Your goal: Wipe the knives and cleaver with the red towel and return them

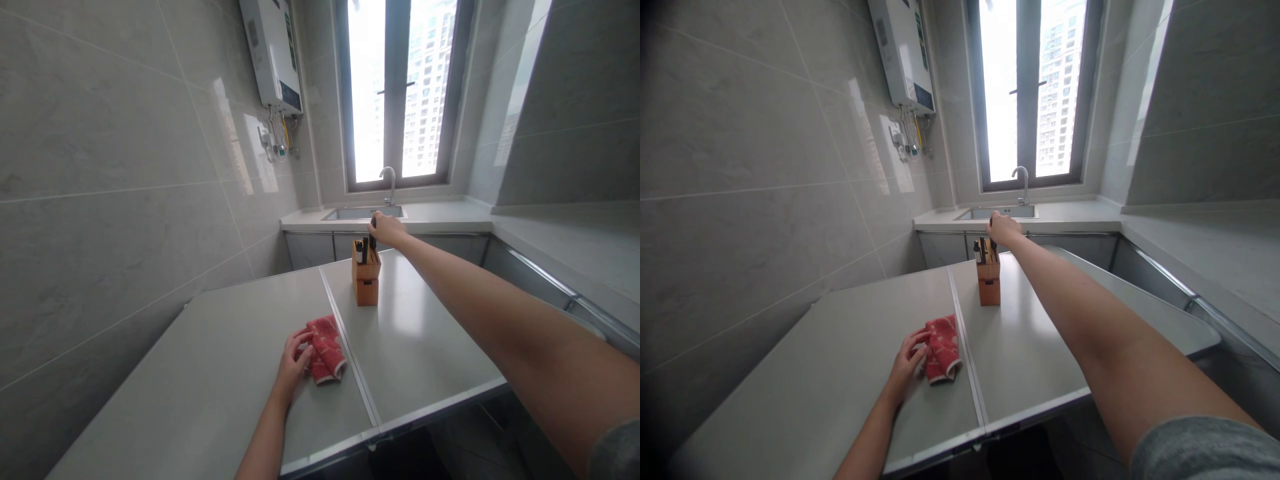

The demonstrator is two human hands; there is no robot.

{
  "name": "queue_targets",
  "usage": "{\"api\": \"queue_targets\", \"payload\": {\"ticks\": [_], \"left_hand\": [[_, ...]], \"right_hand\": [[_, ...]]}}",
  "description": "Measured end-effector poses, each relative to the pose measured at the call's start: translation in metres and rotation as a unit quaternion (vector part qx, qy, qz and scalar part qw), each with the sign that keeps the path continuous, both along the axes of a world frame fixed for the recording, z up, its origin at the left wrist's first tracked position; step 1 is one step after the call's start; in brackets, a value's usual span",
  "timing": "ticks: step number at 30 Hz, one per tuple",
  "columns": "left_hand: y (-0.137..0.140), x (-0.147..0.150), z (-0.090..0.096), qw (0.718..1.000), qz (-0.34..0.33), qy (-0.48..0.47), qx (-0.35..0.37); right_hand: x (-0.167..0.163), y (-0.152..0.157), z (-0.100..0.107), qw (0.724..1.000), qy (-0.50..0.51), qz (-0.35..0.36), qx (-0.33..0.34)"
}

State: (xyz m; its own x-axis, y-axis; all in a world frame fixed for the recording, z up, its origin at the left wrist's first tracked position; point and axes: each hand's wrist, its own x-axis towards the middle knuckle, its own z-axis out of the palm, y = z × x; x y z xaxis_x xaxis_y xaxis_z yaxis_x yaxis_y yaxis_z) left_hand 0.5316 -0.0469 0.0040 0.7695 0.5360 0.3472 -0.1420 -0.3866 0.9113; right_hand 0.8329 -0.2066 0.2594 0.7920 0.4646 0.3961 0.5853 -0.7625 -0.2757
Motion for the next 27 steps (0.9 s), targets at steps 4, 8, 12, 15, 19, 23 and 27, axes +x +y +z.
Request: {"api": "queue_targets", "payload": {"ticks": [4, 8, 12, 15, 19, 23, 27], "left_hand": [[0.0, 0.001, 0.0, 1.0, 0.0, -0.001, 0.0], [-0.001, 0.001, -0.001, 1.0, 0.002, -0.002, 0.002], [-0.001, 0.002, -0.002, 1.0, 0.001, 0.0, 0.001], [0.0, 0.002, -0.004, 1.0, -0.002, -0.002, 0.004], [0.001, 0.003, -0.005, 1.0, -0.003, -0.006, 0.006], [0.001, 0.002, -0.004, 1.0, -0.006, -0.006, 0.004], [0.001, 0.002, -0.002, 1.0, -0.004, -0.008, 0.002]], "right_hand": [[0.001, 0.001, -0.002, 1.0, 0.015, 0.004, 0.019], [0.003, 0.001, -0.006, 0.999, 0.027, 0.009, 0.04], [0.009, 0.001, -0.011, 0.998, 0.038, 0.024, 0.051], [0.015, 0.003, -0.015, 0.997, 0.042, 0.035, 0.059], [0.02, 0.007, -0.016, 0.996, 0.044, 0.037, 0.063], [0.022, 0.009, -0.014, 0.996, 0.053, 0.037, 0.067], [0.02, 0.002, -0.03, 0.984, 0.062, 0.053, 0.161]]}}
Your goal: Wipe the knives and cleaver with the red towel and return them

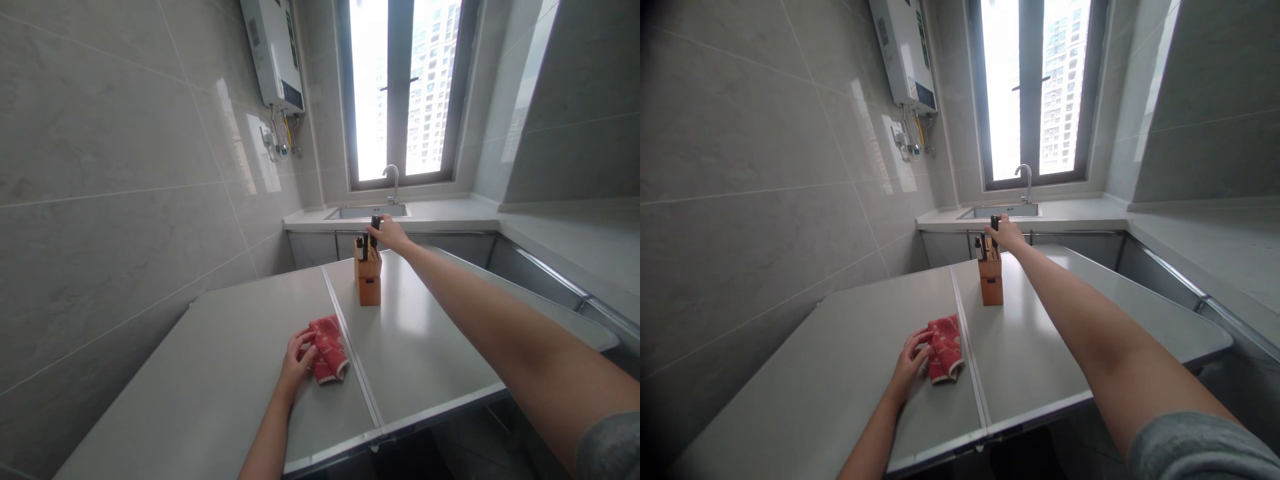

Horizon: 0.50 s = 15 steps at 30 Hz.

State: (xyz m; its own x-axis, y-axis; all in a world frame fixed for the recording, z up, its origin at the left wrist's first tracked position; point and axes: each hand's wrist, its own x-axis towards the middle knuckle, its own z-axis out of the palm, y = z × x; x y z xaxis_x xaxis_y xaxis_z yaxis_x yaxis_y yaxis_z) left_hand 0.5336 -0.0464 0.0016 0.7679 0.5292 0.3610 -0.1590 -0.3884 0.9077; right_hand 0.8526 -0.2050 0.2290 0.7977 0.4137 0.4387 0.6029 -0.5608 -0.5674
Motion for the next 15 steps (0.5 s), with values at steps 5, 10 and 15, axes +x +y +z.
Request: {"api": "queue_targets", "payload": {"ticks": [5, 10, 15], "left_hand": [[-0.002, 0.001, 0.001, 1.0, 0.004, 0.003, -0.006], [-0.002, 0.002, 0.0, 1.0, 0.009, 0.009, 0.0], [0.0, 0.002, -0.002, 1.0, 0.006, 0.007, 0.013]], "right_hand": [[-0.017, -0.018, -0.068, 0.983, -0.018, 0.023, 0.181], [-0.043, -0.01, -0.127, 0.991, 0.019, 0.028, 0.131], [-0.055, 0.02, -0.13, 0.978, 0.121, -0.055, 0.158]]}}
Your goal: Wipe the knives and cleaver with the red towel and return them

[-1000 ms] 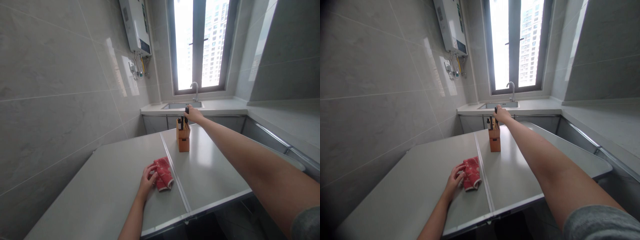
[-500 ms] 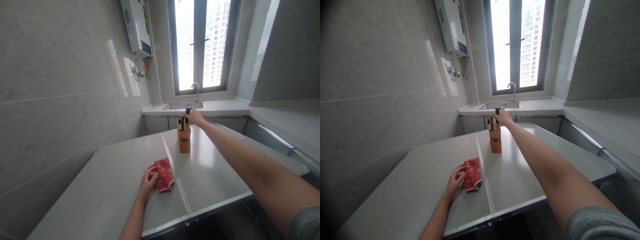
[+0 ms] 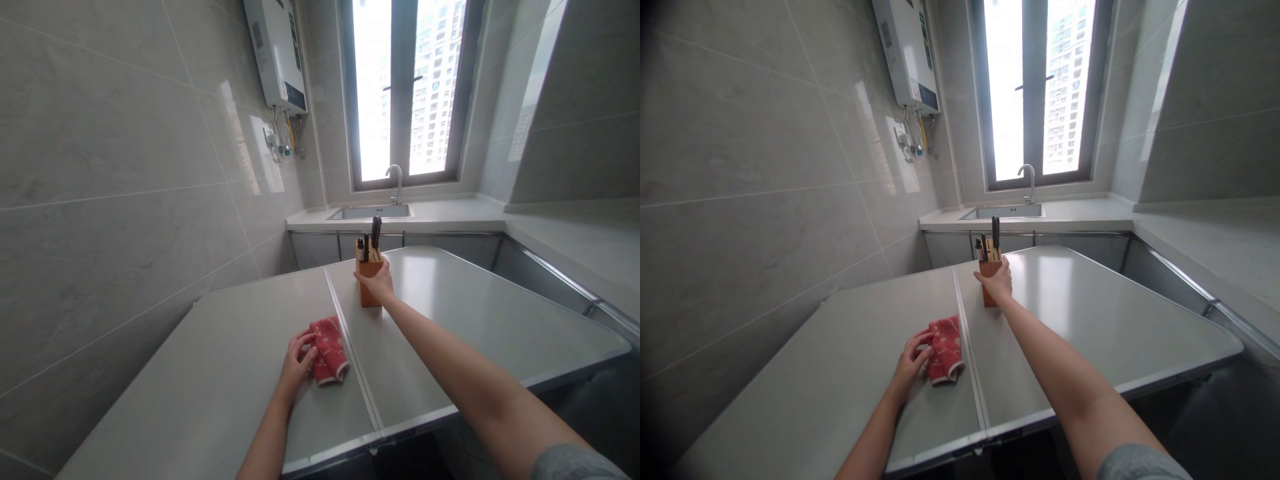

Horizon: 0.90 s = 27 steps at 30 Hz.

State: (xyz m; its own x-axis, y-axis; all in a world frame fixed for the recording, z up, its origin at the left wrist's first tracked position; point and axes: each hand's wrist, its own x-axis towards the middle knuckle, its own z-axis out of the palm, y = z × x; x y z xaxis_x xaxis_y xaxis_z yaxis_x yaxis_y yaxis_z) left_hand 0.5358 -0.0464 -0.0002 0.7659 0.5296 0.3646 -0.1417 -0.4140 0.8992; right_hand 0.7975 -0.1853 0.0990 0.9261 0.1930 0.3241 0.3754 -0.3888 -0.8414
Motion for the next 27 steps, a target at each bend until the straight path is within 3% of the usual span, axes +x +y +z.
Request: {"api": "queue_targets", "payload": {"ticks": [6, 13, 23, 27], "left_hand": [[0.001, 0.001, -0.001, 1.0, 0.005, 0.002, -0.003], [0.002, 0.001, -0.001, 1.0, 0.008, 0.005, -0.007], [-0.001, 0.0, 0.0, 1.0, 0.005, 0.008, -0.002], [-0.003, -0.001, 0.002, 1.0, 0.012, 0.008, -0.007]], "right_hand": [[-0.003, 0.014, 0.015, 0.996, 0.076, -0.049, 0.02], [0.001, -0.003, 0.02, 0.997, 0.046, -0.065, 0.002], [0.04, -0.07, 0.04, 0.994, -0.028, -0.102, -0.008], [0.056, -0.104, 0.035, 0.991, -0.046, -0.124, -0.026]]}}
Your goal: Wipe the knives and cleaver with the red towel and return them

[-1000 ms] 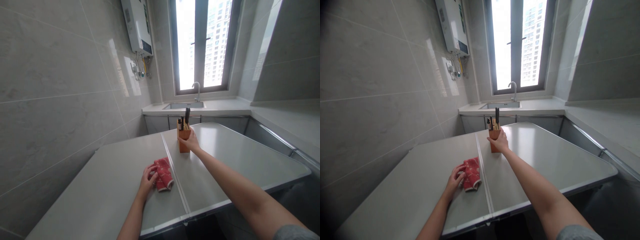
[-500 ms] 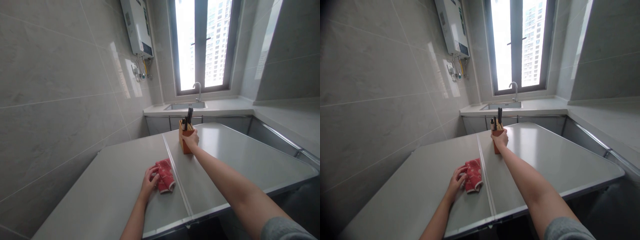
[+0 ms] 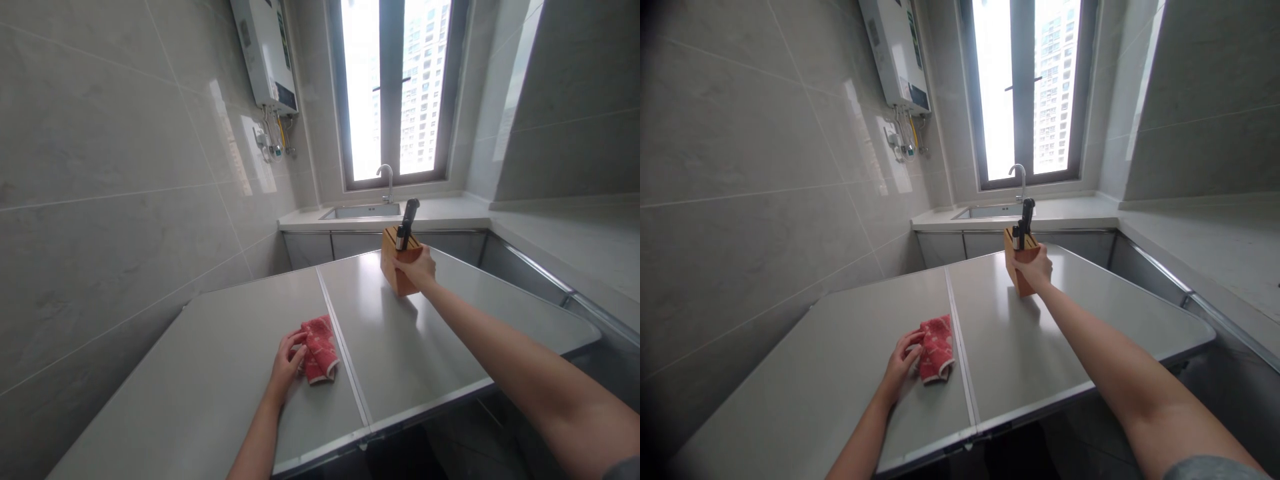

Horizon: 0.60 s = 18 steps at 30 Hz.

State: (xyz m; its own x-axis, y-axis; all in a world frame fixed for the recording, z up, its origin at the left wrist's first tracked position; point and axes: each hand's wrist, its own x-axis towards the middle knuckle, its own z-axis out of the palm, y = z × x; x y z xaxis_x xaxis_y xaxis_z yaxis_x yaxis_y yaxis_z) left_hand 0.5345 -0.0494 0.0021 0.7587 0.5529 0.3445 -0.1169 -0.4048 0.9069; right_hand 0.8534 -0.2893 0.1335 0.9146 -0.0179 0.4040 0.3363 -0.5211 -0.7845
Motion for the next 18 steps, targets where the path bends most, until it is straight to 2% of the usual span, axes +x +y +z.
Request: {"api": "queue_targets", "payload": {"ticks": [9, 18], "left_hand": [[0.001, 0.001, -0.001, 1.0, -0.006, 0.005, 0.005], [0.002, 0.001, -0.004, 1.0, -0.008, 0.003, 0.004]], "right_hand": [[0.031, -0.044, -0.031, 0.998, 0.001, -0.065, 0.019], [0.037, -0.052, -0.039, 0.998, -0.032, -0.054, 0.03]]}}
